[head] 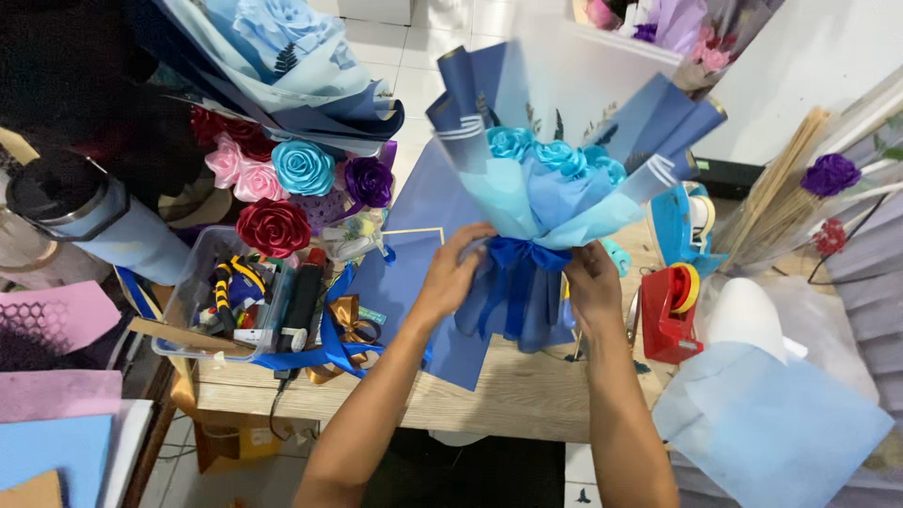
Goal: The person ties a blue ribbon into a bow around a bouquet wrapped in blue paper. They use scissors to trim the ribbon ends and a hot glue gun to secure the bow. Finally, they attach a small tag to the bouquet.
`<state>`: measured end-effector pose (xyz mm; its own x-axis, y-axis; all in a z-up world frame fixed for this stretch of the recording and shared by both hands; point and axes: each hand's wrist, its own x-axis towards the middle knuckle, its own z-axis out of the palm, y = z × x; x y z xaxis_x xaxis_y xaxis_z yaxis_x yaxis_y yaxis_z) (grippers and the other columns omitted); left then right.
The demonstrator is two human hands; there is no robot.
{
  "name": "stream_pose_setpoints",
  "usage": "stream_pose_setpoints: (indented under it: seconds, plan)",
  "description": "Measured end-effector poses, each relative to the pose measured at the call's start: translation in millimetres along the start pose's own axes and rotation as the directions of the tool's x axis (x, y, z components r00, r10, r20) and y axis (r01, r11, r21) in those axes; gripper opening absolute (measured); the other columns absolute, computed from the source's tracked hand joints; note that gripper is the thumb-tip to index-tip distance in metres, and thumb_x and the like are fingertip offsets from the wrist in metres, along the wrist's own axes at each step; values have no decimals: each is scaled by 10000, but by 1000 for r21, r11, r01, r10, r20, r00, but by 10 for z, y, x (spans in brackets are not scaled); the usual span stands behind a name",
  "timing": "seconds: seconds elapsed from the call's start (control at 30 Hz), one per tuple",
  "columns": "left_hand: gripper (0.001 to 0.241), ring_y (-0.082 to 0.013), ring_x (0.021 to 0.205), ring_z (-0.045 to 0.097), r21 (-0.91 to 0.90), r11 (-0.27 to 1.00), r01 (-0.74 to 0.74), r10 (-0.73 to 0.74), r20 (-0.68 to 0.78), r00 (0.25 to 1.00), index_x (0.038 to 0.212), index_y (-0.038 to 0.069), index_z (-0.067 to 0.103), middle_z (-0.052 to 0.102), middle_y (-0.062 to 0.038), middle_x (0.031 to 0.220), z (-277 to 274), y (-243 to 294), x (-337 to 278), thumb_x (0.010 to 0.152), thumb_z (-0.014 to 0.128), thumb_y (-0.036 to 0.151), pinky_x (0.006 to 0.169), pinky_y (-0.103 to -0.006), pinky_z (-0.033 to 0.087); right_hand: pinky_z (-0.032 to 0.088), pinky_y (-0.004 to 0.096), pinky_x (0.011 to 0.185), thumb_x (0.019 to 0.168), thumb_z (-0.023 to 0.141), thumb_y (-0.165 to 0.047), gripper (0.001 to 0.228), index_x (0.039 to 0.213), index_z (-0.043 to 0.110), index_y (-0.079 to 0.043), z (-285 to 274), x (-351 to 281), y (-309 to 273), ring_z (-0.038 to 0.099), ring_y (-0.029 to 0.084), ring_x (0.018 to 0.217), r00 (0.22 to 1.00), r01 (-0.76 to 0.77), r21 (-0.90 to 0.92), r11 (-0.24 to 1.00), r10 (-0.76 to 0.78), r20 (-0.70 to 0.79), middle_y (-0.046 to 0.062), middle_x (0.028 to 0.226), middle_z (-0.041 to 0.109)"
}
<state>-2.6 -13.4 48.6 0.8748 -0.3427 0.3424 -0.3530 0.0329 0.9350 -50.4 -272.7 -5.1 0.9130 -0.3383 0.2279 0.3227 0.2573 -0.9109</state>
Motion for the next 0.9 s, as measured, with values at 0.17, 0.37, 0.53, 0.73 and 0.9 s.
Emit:
stream_pose_setpoints:
  seconds: [0.17, 0.37, 0.53, 0.73, 0.9]
  plan:
    - [861, -581, 1479, 441, 264, 959, -105, 93, 57, 994, 1472, -63, 570, 562, -326, 1494, 151, 423, -142, 798, 902, 357, 1249, -771, 264, 514, 439, 1126, 1023, 716, 6, 371, 1371, 614, -71, 111, -107, 81, 633, 221, 1200, 1000, 12, 58, 998, -10, -27, 37, 1211, 617]
    - [1226, -512, 1571, 281, 461, 887, -36, 79, -74, 994, 1539, -36, 455, 474, -236, 1571, 384, 415, -142, 581, 1050, 444, 1215, -870, -30, 494, 514, 1139, 1027, 727, -23, 513, 1487, 557, -171, 539, -379, -80, 619, 223, 1277, 994, 104, 26, 994, -103, -18, 1, 1293, 624]
    - [1158, -460, 1531, 346, 534, 840, -94, 241, -212, 947, 1532, 1, 488, 530, -179, 1541, 355, 320, -69, 612, 1044, 432, 1207, -835, -68, 471, 656, 1196, 1052, 610, 59, 561, 1563, 496, -143, 642, -560, -326, 513, 373, 1517, 995, 82, -152, 985, -73, 65, 91, 1466, 585]
    - [1122, -400, 1506, 430, 687, 687, -238, 380, -60, 923, 1444, 51, 577, 627, -122, 1425, -102, 224, 135, 459, 1076, 253, 1227, -852, -37, 594, 594, 1060, 994, 650, 62, 220, 1124, 564, -93, -403, -799, -221, 635, 281, 1176, 955, 178, -19, 984, -177, -238, 56, 1133, 551]
    - [1101, -355, 1545, 453, 698, 603, -387, 306, 246, 920, 1403, 26, 581, 629, -127, 1445, -398, 242, 220, 523, 1031, 512, 1242, -842, -62, 589, 365, 1078, 1180, 605, -306, 248, 1349, 612, -124, -989, -1116, -620, 665, 209, 1311, 920, 151, -133, 980, -188, -343, 66, 1395, 684]
